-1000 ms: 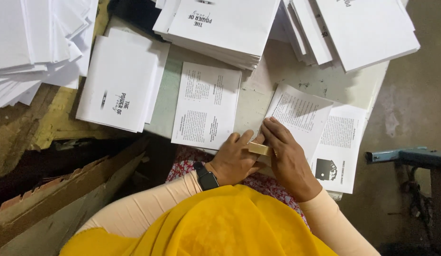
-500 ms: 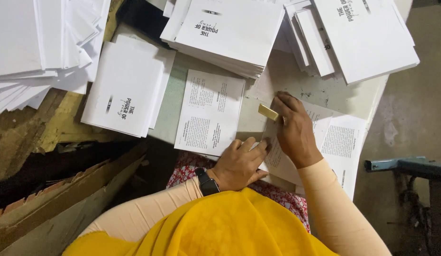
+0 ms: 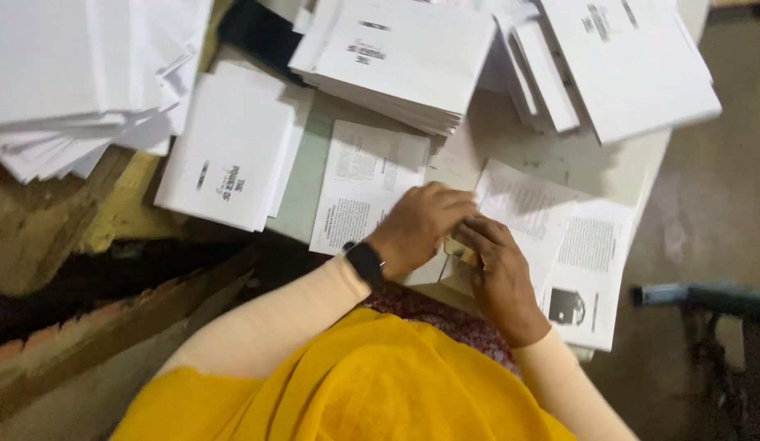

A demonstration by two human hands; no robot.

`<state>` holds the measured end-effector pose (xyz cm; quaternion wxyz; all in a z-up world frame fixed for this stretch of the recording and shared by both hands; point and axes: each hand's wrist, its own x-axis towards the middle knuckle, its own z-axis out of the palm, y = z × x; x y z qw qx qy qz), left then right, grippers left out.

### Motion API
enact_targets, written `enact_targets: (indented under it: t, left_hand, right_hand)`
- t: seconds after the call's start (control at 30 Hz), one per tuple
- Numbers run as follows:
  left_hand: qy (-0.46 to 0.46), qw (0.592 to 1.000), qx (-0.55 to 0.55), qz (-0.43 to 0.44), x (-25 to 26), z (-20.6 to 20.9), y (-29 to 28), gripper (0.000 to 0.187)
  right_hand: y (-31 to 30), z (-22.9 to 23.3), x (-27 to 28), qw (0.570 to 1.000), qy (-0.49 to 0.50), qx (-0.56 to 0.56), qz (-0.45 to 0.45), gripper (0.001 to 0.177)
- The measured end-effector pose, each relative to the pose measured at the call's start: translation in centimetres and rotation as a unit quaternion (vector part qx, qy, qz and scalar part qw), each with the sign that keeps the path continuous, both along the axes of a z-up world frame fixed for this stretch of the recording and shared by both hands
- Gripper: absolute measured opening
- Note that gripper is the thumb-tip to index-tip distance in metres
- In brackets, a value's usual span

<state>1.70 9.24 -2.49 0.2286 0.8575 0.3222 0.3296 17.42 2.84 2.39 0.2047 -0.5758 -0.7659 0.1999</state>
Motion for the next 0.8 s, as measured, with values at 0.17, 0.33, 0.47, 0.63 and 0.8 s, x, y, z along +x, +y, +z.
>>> enact_targets:
  t: [0.17, 0.33, 0.47, 0.63, 0.8]
  left_hand:
    - [0.067, 0.993, 0.092, -0.005, 1.9, -4.1, 1.5, 0.023]
    - [0.104, 0.990, 0.090, -0.005, 2.2, -4.1, 1.6, 0.022]
    - [0.170, 0.981, 0.077, -0.043, 1.0, -1.4, 1.4, 0.066]
    - [0.258, 0.964, 0.036, -0.060, 0.6, 0.0, 0.7, 0.094]
    - [0.244, 0.964, -0.066, -0.086, -0.4, 1.6, -1.0, 0.097]
  right_hand:
    - [-1.7, 0.0, -0.1, 1.000, 0.003, -0.014, 0.016, 0.034]
    - [-4.2, 1.6, -1.1, 0.997, 0.022, -0.062, 0.048, 0.027]
    - [-5.7, 1.6, -1.5, 0.986, 0.057, -0.143, 0.058, 0.040]
    - [-6.8, 1.3, -0.8, 0.974, 0.070, -0.194, 0.092, 0.047]
    - [-4.9, 3.2, 0.6, 0.939, 0.164, -0.218, -0.210, 0.047]
